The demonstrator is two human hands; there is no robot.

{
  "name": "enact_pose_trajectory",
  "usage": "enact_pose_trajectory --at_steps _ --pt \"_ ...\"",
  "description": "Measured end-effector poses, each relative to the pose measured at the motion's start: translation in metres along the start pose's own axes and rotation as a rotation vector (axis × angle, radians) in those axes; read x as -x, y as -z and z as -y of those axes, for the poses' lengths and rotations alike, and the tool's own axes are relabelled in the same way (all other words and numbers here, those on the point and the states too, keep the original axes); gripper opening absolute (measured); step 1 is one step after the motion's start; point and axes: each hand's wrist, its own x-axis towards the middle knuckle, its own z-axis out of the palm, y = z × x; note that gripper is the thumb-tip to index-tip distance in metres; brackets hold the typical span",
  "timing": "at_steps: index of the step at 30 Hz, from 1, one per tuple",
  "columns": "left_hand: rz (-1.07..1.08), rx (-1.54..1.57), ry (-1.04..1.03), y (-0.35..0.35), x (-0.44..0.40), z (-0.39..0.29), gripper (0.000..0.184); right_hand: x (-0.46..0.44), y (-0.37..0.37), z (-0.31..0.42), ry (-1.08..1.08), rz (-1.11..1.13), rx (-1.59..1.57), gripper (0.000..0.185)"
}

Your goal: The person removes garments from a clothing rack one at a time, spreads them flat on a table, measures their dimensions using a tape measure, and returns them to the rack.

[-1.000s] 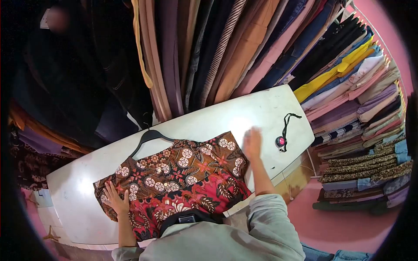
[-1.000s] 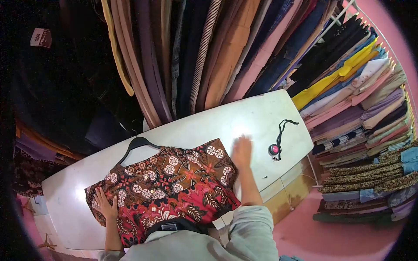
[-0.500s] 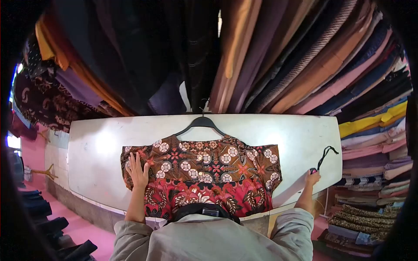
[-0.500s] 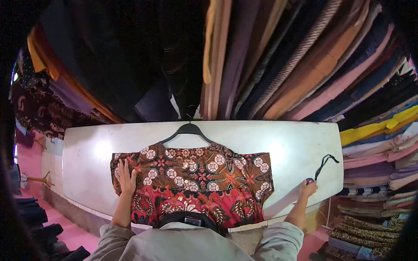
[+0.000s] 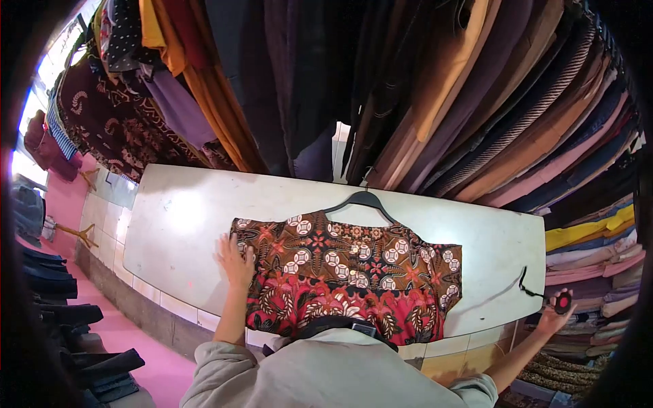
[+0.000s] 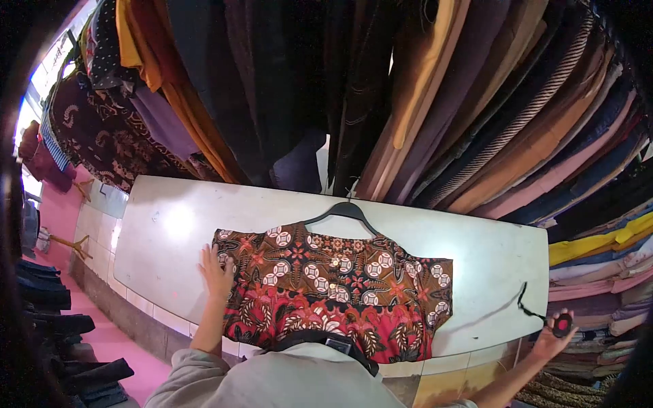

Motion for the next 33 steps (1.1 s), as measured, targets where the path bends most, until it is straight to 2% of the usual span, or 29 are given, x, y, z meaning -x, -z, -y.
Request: enact_pose_trajectory --at_steps 1,2,4,6,7,8,9,10,11,12,14,16,17,20,21,22,24,25,26,28,30,31,33 --pt "-0.028 0.043 -0.035 0.011 0.003 -0.022 0.047 0.005 -0.047 0.009 -0.049 -0.049 0.07 0.041" --pt "-0.033 0.044 -0.035 0.012 0.005 -0.033 0.047 0.011 -0.087 0.011 -0.046 -0.047 0.066 0.041" --pt "-0.086 0.212 -0.291 0.011 0.011 -0.05 0.04 0.029 -0.153 0.006 -0.156 0.01 0.166 0.037" --pt "-0.088 0.499 -0.384 0.008 0.016 -0.075 0.035 0.059 -0.197 -0.023 -0.335 -0.048 0.152 0.028" --pt "0.066 0.644 -0.33 0.007 0.021 -0.086 0.029 0.069 -0.223 -0.037 -0.524 0.432 0.175 0.029" --pt "0.223 0.786 -0.271 0.006 0.028 -0.098 0.023 0.075 -0.228 -0.073 -0.827 0.5 0.247 0.016" --pt "0.312 0.809 -0.302 0.015 0.035 -0.116 0.019 0.096 -0.252 -0.107 -0.53 0.922 0.634 0.016" --pt "0.401 0.832 -0.33 0.023 0.041 -0.133 0.015 0.118 -0.274 -0.139 -1.054 0.691 0.49 0.018" --pt "0.539 0.892 -0.352 0.017 0.048 -0.14 0.014 0.139 -0.282 -0.178 -0.835 0.939 0.624 0.016" --pt "0.677 0.949 -0.372 0.011 0.056 -0.145 0.014 0.162 -0.298 -0.207 -0.527 1.075 0.659 0.021" --pt "0.854 1.004 -0.335 0.006 0.068 -0.151 0.018 0.202 -0.296 -0.263 -0.504 1.016 0.628 0.035" --pt "0.873 0.992 -0.261 -0.001 0.076 -0.146 0.019 0.212 -0.314 -0.272 -0.54 1.041 0.78 0.048" --pt "0.815 0.967 -0.207 -0.005 0.077 -0.143 0.018 0.212 -0.319 -0.269 -0.474 1.084 0.895 0.054" --pt "0.751 0.97 -0.133 -0.013 0.077 -0.137 0.016 0.212 -0.321 -0.279 -0.415 1.155 0.955 0.057" --pt "0.762 0.931 -0.125 -0.014 0.075 -0.136 0.015 0.213 -0.319 -0.284 -0.393 1.138 0.931 0.046" --pt "0.774 0.893 -0.118 -0.015 0.072 -0.136 0.014 0.212 -0.316 -0.289 -0.398 1.136 0.933 0.046" --pt "0.576 0.843 -0.144 -0.015 0.057 -0.135 0.01 0.203 -0.309 -0.297 -0.243 1.193 0.98 0.031" --pt "0.476 0.76 -0.1 -0.014 0.041 -0.13 0.009 0.192 -0.309 -0.297 -0.25 1.16 1.041 0.019" --pt "0.34 0.685 -0.041 -0.011 0.024 -0.124 0.008 0.182 -0.309 -0.292 -0.28 1.061 1.072 0.016" --pt "-0.056 0.441 -0.105 -0.011 -0.008 -0.108 0.007 0.164 -0.286 -0.304 -0.229 0.961 1.113 0.016" --pt "-0.054 0.304 0.077 -0.027 -0.03 -0.084 0.007 0.155 -0.276 -0.308 -0.248 0.928 1.113 0.017" --pt "-0.097 0.275 0.061 -0.031 -0.037 -0.079 0.01 0.151 -0.272 -0.309 -0.262 0.9 1.108 0.017" --pt "-0.039 0.239 0.06 -0.039 -0.042 -0.071 0.01 0.154 -0.27 -0.313 -0.283 0.883 1.144 0.017"
